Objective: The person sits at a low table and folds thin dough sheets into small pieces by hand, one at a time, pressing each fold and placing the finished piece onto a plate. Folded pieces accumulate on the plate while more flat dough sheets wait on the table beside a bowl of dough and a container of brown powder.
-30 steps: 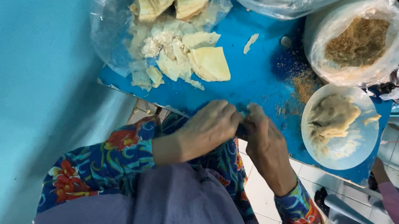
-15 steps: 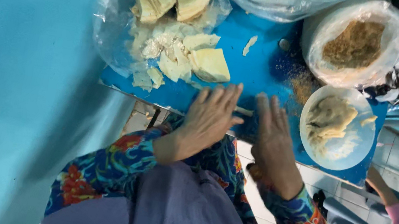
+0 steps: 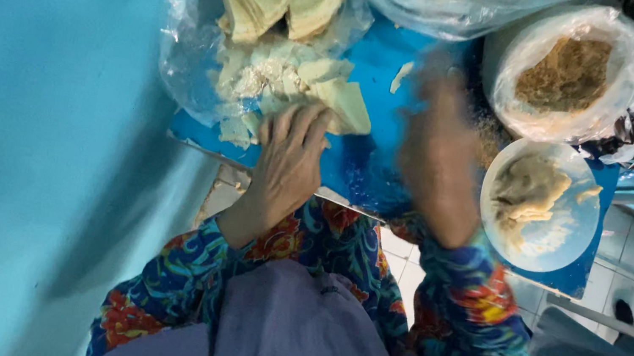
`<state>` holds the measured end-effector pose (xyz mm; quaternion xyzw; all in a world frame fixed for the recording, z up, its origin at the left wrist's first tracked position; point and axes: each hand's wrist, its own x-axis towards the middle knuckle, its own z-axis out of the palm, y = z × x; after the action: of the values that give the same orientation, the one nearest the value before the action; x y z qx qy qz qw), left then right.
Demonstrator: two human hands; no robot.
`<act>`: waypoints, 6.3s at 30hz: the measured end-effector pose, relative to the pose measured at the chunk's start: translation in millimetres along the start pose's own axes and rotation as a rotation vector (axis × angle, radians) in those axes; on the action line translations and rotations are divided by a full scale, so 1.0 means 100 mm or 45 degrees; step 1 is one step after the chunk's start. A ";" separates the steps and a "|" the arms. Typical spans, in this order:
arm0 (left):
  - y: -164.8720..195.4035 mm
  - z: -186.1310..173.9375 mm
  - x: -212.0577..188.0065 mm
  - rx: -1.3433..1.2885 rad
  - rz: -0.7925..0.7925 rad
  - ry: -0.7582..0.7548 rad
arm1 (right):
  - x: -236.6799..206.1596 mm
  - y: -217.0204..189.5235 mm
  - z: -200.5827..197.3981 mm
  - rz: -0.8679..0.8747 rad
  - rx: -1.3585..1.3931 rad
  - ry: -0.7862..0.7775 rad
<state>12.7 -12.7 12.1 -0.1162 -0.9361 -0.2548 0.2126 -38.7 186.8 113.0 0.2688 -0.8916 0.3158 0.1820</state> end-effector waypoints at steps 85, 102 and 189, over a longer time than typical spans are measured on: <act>0.10 0.20 -0.30 -0.492 0.602 -0.097 | -0.84 -0.03 0.03 -0.171 -0.396 -0.433; -0.01 0.24 -0.31 -0.484 0.658 -0.062 | -0.94 0.09 -0.21 0.003 -0.408 -0.448; 0.46 0.06 -0.22 -0.062 0.560 -0.099 | -0.96 0.02 0.02 0.169 0.159 -0.311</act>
<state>44.9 27.0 17.5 -0.3325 -0.8893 -0.2201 0.2240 35.6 221.6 63.2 0.2565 -0.9014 0.3471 0.0340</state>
